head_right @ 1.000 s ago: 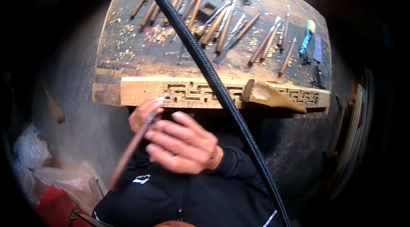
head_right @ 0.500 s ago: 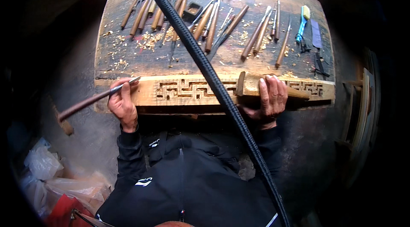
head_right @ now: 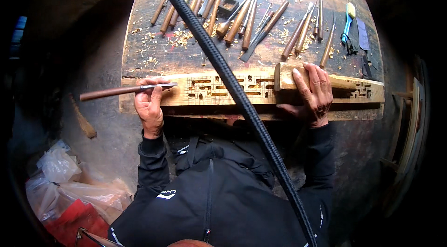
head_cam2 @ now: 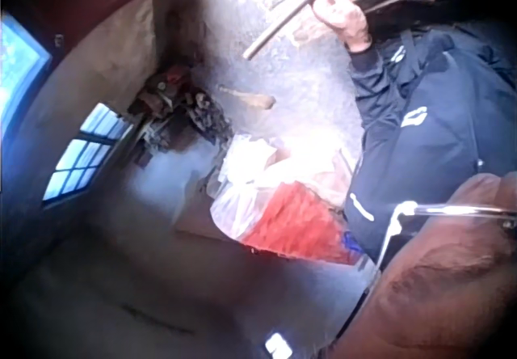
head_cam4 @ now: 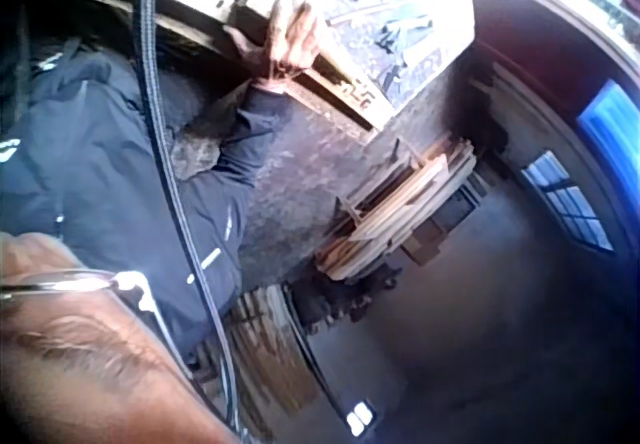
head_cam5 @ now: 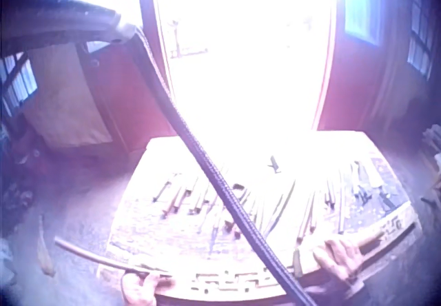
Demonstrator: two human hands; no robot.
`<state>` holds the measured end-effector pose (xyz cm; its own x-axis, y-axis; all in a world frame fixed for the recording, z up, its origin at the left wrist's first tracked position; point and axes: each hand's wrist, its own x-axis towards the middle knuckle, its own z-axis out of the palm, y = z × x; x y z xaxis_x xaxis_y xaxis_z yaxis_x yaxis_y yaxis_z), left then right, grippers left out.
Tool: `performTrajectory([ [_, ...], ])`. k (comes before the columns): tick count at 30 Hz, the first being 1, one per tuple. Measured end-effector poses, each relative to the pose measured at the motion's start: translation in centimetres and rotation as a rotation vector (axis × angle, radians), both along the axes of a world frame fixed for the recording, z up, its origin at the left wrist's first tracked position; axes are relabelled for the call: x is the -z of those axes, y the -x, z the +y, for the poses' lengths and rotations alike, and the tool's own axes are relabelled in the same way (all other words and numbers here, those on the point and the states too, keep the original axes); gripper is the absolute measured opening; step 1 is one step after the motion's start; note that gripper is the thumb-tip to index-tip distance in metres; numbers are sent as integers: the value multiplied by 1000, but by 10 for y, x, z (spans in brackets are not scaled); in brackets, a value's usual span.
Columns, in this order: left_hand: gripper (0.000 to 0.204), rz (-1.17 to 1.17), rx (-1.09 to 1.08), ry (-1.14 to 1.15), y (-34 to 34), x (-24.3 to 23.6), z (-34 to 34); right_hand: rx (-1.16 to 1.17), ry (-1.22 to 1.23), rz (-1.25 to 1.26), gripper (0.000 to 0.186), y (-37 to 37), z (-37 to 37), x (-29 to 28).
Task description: The person carves intricate patterns into a piece of wood using a chisel and a wooden mallet on a workbench.
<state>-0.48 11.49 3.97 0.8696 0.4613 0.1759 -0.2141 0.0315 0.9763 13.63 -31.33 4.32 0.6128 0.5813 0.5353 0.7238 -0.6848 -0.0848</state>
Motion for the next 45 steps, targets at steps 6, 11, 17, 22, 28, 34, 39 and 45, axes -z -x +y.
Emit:
performTrajectory([
  [6, 12, 18, 41, -57, -3, -6, -28, 51, 44, 49, 77, 6, 5, -17],
  [11, 9, 75, 63, -172, 3, 2, -47, 105, 24, 54, 77, 7, 14, -23],
  [17, 10, 13, 49, -143, 6, 14, -52, 159, -82, 37, 85, 0, 18, -16],
  [22, 8, -11, 31, -146, 6, 16, -52, 179, -90, 30, 83, 0, 22, -16],
  [28, 9, -52, 29, -193, 5, 19, -52, 190, -69, 18, 83, 1, 21, -15],
  [34, 11, -60, 43, -241, 6, 22, -48, 189, -65, -4, 82, 0, 23, -16],
  [39, 12, -66, 47, -231, 5, 20, -50, 202, -69, 6, 81, 0, 23, -14],
  [45, 13, -52, 40, -268, 8, 23, -50, 207, -53, -7, 81, 0, 21, -12],
])
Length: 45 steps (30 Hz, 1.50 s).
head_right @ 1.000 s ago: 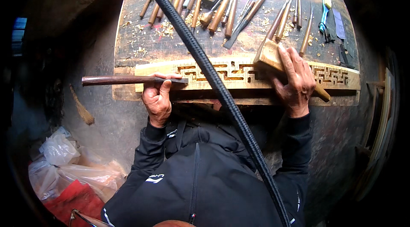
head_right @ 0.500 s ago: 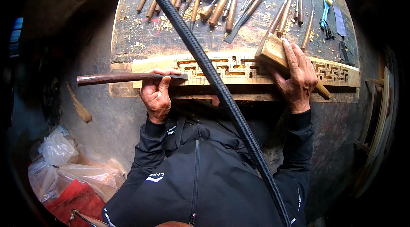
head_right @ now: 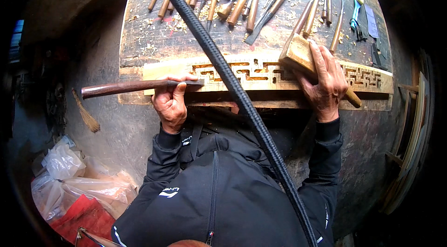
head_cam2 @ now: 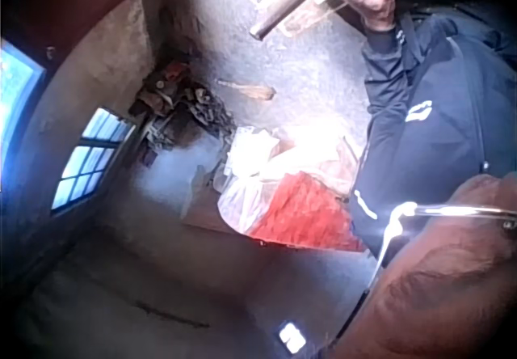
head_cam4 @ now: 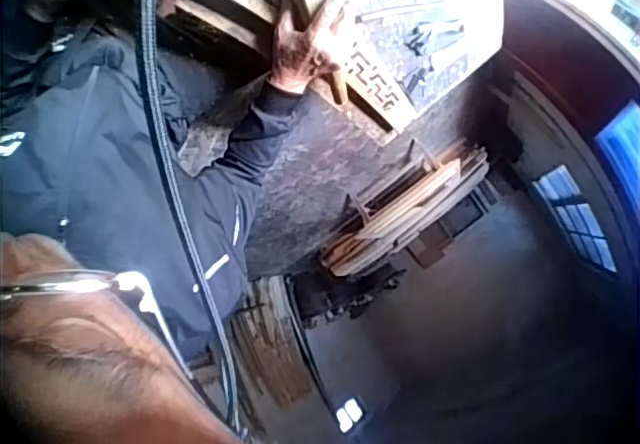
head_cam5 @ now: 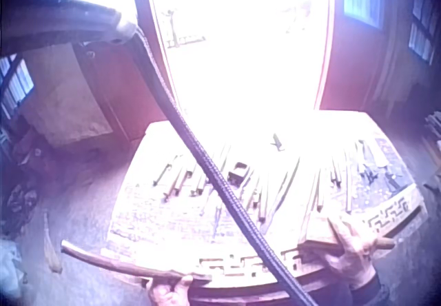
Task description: The person carves intricate patterns into a piece of wood using a chisel and a wooden mallet on a workbench.
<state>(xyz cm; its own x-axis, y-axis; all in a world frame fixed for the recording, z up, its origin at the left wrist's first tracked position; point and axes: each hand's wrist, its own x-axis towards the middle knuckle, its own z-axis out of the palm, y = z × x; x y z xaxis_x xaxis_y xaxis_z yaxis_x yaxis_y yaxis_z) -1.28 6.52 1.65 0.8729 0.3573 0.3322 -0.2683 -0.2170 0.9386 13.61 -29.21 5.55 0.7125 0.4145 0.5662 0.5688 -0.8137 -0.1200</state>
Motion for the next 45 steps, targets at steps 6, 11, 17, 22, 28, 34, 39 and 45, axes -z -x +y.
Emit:
performTrajectory([
  [6, 17, -95, -21, 6, 0, 5, -4, -14, -7, 4, 81, -2, 0, -2],
  [11, 17, -81, -39, -174, -2, -5, -3, -4, -2, -13, 79, -2, -1, -2],
  [17, 25, -52, -59, -377, -1, -13, -6, -72, -389, 230, 66, -2, 17, -28],
  [22, 22, -65, -56, -514, -2, -25, -12, -295, -993, 784, 73, -4, 54, -98],
  [28, 23, -32, -28, -618, -5, -35, -13, -762, -922, 1110, 61, -13, 91, -151],
  [34, 31, -4, 0, -683, -8, -41, -11, -644, -557, 483, 66, -6, 125, -194],
  [39, 32, 20, -8, -720, -12, -39, -11, -456, -482, 164, 40, -7, 128, -215],
  [45, 31, -15, 8, -708, -14, -33, -10, -737, -280, -94, 55, -13, 146, -216],
])
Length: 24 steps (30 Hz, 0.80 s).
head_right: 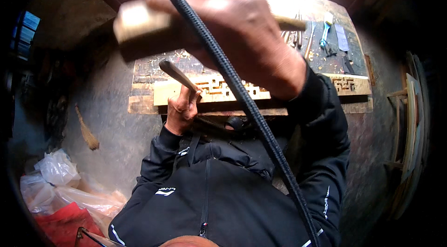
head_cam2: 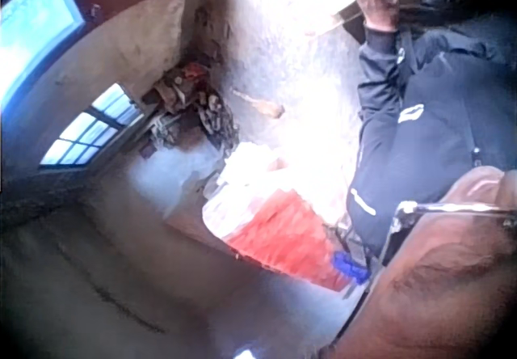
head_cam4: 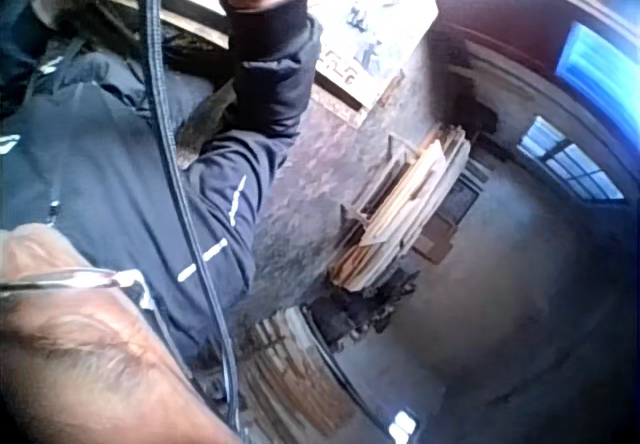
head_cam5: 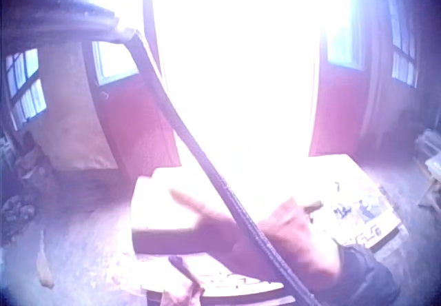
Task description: The person carves intricate patterns into a piece of wood using a chisel and a wooden mallet on a workbench.
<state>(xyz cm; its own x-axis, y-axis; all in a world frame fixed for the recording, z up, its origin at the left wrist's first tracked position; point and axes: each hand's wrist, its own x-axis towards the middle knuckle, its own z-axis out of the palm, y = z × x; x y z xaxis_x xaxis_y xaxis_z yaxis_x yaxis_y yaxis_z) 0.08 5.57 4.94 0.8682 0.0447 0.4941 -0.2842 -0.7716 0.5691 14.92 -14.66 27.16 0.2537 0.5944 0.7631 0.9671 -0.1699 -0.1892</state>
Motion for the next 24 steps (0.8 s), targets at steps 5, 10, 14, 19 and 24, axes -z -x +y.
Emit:
performTrajectory([
  [5, 27, 14, 24, -27, 1, -6, 6, 187, 222, -305, 66, 8, 3, -8],
  [10, 22, -2, 74, -22, -4, -10, 3, -4, -271, 265, 60, 10, -7, -13],
  [14, 22, -20, 46, -33, -5, -8, 4, 162, 217, -351, 62, 5, -2, 1],
  [19, 23, -15, 44, -13, -2, -6, 4, -142, -382, 370, 49, 7, -2, -13],
  [24, 24, -57, 38, -26, -3, -1, 4, 199, 241, -239, 68, 22, -1, 10],
])
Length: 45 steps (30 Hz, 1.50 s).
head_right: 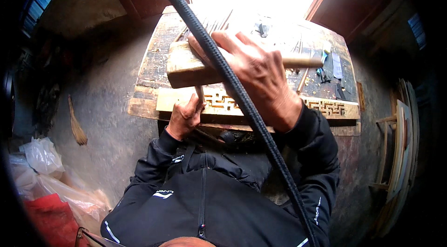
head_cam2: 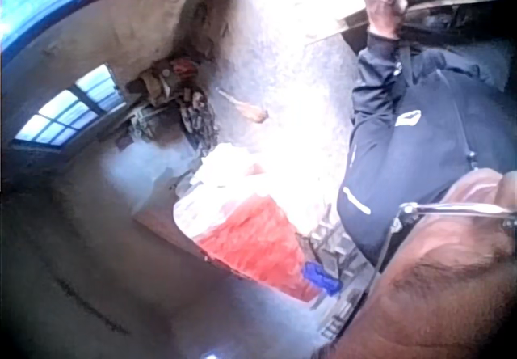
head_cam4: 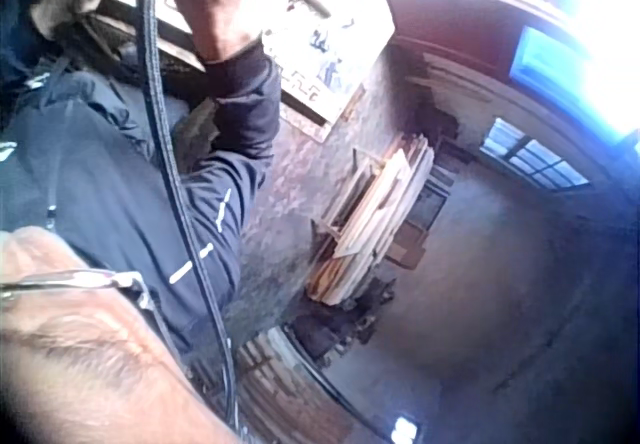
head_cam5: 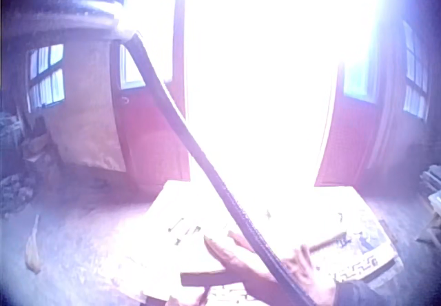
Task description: The person carves intricate patterns into a piece of wood using a chisel and a wooden mallet on a workbench.
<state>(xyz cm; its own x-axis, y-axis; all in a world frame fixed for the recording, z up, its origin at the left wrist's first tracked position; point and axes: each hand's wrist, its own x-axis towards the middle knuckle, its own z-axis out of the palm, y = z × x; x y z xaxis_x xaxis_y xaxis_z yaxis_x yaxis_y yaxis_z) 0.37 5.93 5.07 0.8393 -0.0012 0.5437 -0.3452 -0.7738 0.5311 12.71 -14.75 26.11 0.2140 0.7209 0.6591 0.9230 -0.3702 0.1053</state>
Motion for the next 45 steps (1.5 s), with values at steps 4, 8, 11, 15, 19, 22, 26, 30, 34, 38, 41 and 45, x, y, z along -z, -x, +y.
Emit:
performTrajectory([
  [4, 30, 15, -5, -8, 2, 4, 2, -102, -263, 227, 61, -2, -7, -22],
  [8, 29, 9, -4, 38, 5, 13, 8, -73, -594, 582, 55, 1, -13, 3],
  [11, 12, 88, -77, 580, 8, 21, 4, -135, -738, 887, 57, 8, -17, 28],
  [15, 8, 35, -93, 910, 6, 27, 7, -22, -630, 948, 54, 13, -33, 55],
  [19, 5, 61, -114, 895, 11, 29, 5, 92, -507, 942, 54, 16, -35, 52],
  [22, 6, 6, -130, 607, 10, 33, 6, 108, -450, 934, 57, 15, -35, 54],
  [26, 11, -57, -120, 191, 10, 40, 14, 97, -383, 866, 61, 10, -32, 56],
  [30, 12, -39, -93, 179, 9, 26, 11, 106, -359, 836, 63, 10, -29, 58],
  [34, 13, -28, -85, 330, 9, 24, 5, 112, -307, 762, 63, 8, -30, 60],
  [38, 13, -40, -78, 246, 8, 20, 6, 100, -313, 768, 63, 8, -30, 62],
  [41, 15, -19, -79, 310, 9, 19, 3, 89, -337, 806, 63, 8, -29, 60],
  [45, 15, -1, -75, 253, 9, 16, 4, 84, -362, 836, 63, 9, -29, 59],
])
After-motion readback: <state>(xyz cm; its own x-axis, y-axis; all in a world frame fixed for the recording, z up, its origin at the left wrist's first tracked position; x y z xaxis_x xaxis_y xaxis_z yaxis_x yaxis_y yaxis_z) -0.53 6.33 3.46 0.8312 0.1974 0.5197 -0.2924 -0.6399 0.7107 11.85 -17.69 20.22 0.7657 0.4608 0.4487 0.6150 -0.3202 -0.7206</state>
